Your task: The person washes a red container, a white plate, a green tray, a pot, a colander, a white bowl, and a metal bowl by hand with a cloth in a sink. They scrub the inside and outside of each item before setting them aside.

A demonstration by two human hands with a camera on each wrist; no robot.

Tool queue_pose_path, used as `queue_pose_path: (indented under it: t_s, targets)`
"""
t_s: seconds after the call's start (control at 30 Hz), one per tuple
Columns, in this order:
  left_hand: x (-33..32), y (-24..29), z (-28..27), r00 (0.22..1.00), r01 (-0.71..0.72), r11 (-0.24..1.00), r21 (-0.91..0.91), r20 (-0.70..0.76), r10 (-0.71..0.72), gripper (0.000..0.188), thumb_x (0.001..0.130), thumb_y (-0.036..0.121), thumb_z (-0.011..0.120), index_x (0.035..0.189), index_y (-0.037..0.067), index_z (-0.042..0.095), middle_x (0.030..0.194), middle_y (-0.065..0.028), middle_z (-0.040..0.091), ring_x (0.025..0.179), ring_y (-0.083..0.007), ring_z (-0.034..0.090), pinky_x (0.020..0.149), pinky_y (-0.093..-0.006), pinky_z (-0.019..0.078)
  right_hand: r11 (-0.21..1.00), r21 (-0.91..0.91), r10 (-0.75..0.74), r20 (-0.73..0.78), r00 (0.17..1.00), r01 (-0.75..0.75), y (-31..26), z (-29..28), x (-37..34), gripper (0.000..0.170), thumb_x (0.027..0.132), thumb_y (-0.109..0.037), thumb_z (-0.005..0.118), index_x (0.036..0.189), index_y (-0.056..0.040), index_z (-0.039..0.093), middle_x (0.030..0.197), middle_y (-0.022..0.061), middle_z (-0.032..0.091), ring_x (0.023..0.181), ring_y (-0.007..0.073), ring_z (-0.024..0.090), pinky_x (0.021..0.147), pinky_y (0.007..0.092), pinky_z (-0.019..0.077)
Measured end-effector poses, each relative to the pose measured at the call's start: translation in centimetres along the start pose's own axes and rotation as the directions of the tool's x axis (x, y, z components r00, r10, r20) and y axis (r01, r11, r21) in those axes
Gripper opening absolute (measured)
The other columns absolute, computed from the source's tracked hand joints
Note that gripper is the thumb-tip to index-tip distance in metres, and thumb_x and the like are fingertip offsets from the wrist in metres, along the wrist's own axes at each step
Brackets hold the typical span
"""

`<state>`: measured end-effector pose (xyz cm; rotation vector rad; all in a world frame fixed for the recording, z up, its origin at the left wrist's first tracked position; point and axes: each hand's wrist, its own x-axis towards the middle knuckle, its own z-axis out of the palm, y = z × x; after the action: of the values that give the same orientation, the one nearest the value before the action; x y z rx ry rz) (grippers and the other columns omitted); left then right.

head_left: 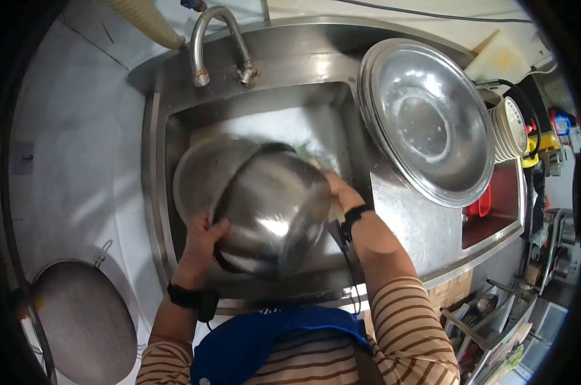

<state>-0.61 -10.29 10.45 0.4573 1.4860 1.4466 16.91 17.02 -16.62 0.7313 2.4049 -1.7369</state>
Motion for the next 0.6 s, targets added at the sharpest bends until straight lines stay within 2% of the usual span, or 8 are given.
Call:
queue_pose_path:
  t_s: [0.03,0.1,0.13,0.23,0.27,0.4,0.47,0.6]
  targets:
    - [0.6,-0.2,-0.2,1.0,0.011,1.0,0.0,-0.008,-0.011,0.03,0.082,0.008,0.059,0.11,-0.002,0.053,0.098,-0.0058,0.061,0.087,-0.0133,0.058,0.08,-0.0276,0.0451,0.556,0.783,0.359,0.074,0.93,-0.277,-3.0,2.0,-3.3,0.031,0.077,-0.021,0.061,0.098,0.0027,0.063,0.094,0.0125,0.065,0.08,0.026,0.063,0.069,0.0334,0.0498]
    - [2.6,-0.7,-0.4,0.978,-0.029,0.975,-0.222,-0.206,-0.017,0.029,0.083,0.01,0.059,0.109,-0.001,0.053,0.099,-0.0057,0.06,0.087,-0.0152,0.058,0.081,-0.0284,0.0454,0.28,0.9,0.49,0.166,0.856,-0.335,-7.8,3.4,-6.8,0.034,0.08,-0.021,0.062,0.101,0.0062,0.06,0.091,0.0109,0.064,0.076,0.0202,0.062,0.064,0.0318,0.0496]
    - [3.6,-1.2,-0.2,0.978,-0.027,0.976,-0.218,-0.206,-0.019,0.029,0.083,0.01,0.059,0.109,-0.001,0.053,0.099,-0.0057,0.06,0.087,-0.0152,0.058,0.081,-0.0284,0.0454,0.281,0.932,0.485,0.069,0.872,-0.23,-9.7,4.0,-8.1,0.035,0.081,-0.019,0.06,0.103,0.0082,0.057,0.089,0.0131,0.064,0.074,0.0207,0.062,0.063,0.0309,0.0498]
    - [6.9,-1.8,2.2,0.966,-0.171,0.892,-0.417,-0.248,0.069,0.028,0.084,0.013,0.06,0.108,0.0,0.053,0.1,-0.0057,0.059,0.089,-0.0158,0.057,0.082,-0.029,0.045,0.538,0.788,0.567,-0.077,0.82,-0.298,-9.4,7.4,-8.0,0.016,0.073,-0.007,0.054,0.084,0.0013,0.062,0.078,0.0092,0.062,0.065,0.0181,0.057,0.055,0.0332,0.0455]
    - [7.5,-1.8,3.2,0.955,-0.21,0.897,-0.39,-0.28,0.102,0.029,0.084,0.014,0.06,0.108,0.001,0.053,0.1,-0.0051,0.059,0.09,-0.0147,0.056,0.081,-0.0286,0.0444,0.841,0.495,0.352,-0.191,0.916,-0.22,-9.0,8.4,-7.9,0.016,0.069,-0.004,0.052,0.081,0.002,0.061,0.074,0.009,0.061,0.061,0.0158,0.055,0.054,0.0328,0.0446]
    - [8.9,-2.6,5.0,0.936,-0.304,0.896,-0.325,-0.28,0.216,0.031,0.086,0.019,0.059,0.11,0.002,0.051,0.101,-0.0026,0.056,0.091,-0.011,0.052,0.079,-0.0268,0.042,0.786,0.552,0.444,-0.191,0.876,-0.278,-16.5,7.8,-10.1,0.022,0.07,-0.012,0.058,0.089,-0.0008,0.06,0.085,0.0172,0.06,0.085,0.0305,0.056,0.081,0.0334,0.0448]
    - [9.0,-2.3,6.7,0.935,-0.339,0.871,-0.357,-0.231,0.269,0.035,0.087,0.024,0.058,0.111,0.001,0.049,0.104,-0.0029,0.054,0.092,-0.0115,0.05,0.08,-0.0275,0.0414,0.989,0.034,0.132,-0.622,0.772,-0.141,-19.2,7.6,-10.9,0.027,0.066,-0.001,0.054,0.093,-0.0022,0.06,0.083,0.0165,0.061,0.076,0.0316,0.058,0.068,0.0373,0.0463]
    - [8.1,-2.1,8.9,0.933,-0.281,0.909,-0.309,-0.311,0.182,0.036,0.086,0.026,0.058,0.11,0.001,0.048,0.103,-0.0039,0.053,0.093,-0.0138,0.051,0.083,-0.0293,0.0413,0.987,-0.158,-0.141,-0.75,0.646,0.032,-25.1,5.1,-11.3,0.027,0.067,-0.004,0.057,0.094,-0.0068,0.058,0.091,0.0188,0.058,0.09,0.0364,0.053,0.075,0.0413,0.0441]
